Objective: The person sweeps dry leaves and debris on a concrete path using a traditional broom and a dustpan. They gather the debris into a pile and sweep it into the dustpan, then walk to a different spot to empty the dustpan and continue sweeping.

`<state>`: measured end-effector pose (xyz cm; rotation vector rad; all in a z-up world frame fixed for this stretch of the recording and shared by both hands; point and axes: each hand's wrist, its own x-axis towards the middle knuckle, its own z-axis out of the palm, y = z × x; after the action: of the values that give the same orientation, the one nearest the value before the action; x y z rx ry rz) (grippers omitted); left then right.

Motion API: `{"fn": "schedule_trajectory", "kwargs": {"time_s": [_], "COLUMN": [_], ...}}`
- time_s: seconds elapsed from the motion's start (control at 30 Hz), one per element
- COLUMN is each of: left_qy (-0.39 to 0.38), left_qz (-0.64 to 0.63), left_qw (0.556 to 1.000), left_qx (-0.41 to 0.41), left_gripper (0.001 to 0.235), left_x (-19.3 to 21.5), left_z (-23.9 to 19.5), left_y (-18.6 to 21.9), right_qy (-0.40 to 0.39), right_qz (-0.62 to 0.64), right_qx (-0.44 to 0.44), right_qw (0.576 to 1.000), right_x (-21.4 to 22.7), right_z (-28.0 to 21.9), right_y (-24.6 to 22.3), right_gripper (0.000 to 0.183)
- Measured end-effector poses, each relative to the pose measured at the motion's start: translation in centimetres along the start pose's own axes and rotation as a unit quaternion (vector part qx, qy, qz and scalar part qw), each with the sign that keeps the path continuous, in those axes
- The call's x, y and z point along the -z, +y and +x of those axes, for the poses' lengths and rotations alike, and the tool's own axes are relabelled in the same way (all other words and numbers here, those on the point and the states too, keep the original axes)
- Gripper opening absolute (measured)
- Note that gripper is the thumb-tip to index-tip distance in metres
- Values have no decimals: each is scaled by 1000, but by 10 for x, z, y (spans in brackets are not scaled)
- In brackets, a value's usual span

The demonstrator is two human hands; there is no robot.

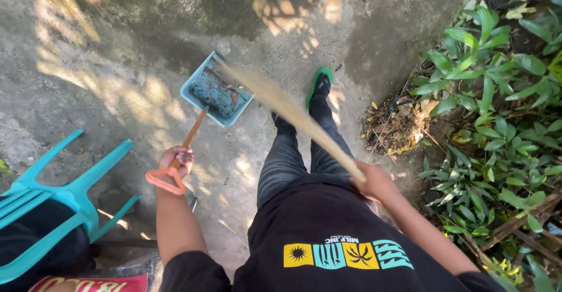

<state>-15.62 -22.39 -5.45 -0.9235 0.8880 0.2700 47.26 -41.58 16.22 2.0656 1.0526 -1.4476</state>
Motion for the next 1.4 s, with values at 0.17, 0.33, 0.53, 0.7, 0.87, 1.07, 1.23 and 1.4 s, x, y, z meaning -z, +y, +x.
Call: {"fn": "schedule_trajectory", "kwargs": {"time_s": [0.17, 0.33, 0.53, 0.7, 0.87, 1.07, 1.23, 1.4], "left_qy": [31, 70, 99, 112, 68, 63, 87, 12], "left_qz": [82, 136, 127, 102, 109, 139, 120, 9], "left_qw": [992, 987, 982, 982, 991, 985, 984, 994], "left_qx": [-86, -58, -103, -116, -35, -87, -95, -108], "left_gripper": [6, 18, 23, 19, 19, 4, 7, 9], "left_x": [1, -10, -32, -37, -4, 29, 48, 56], "left_z": [-40, -15, 41, 19, -11, -38, -3, 22], "left_y": [-31, -13, -3, -18, -20, -43, -39, -39], "right_qy": [68, 151, -23, 2, -37, 96, 33, -87], "right_qz": [79, 180, 172, 51, 82, 86, -9, -101], "right_qx": [-173, -205, -149, 104, -63, -98, -25, 38], "right_qw": [979, 950, 973, 993, 994, 987, 999, 990], "right_x": [17, -27, -64, -62, 9, 19, -45, -29], "right_z": [-17, 62, 75, 10, -13, 64, 106, 14], "right_y": [60, 118, 43, 30, 22, -3, -20, -45], "right_gripper": [67, 53, 59, 54, 63, 56, 48, 60]}}
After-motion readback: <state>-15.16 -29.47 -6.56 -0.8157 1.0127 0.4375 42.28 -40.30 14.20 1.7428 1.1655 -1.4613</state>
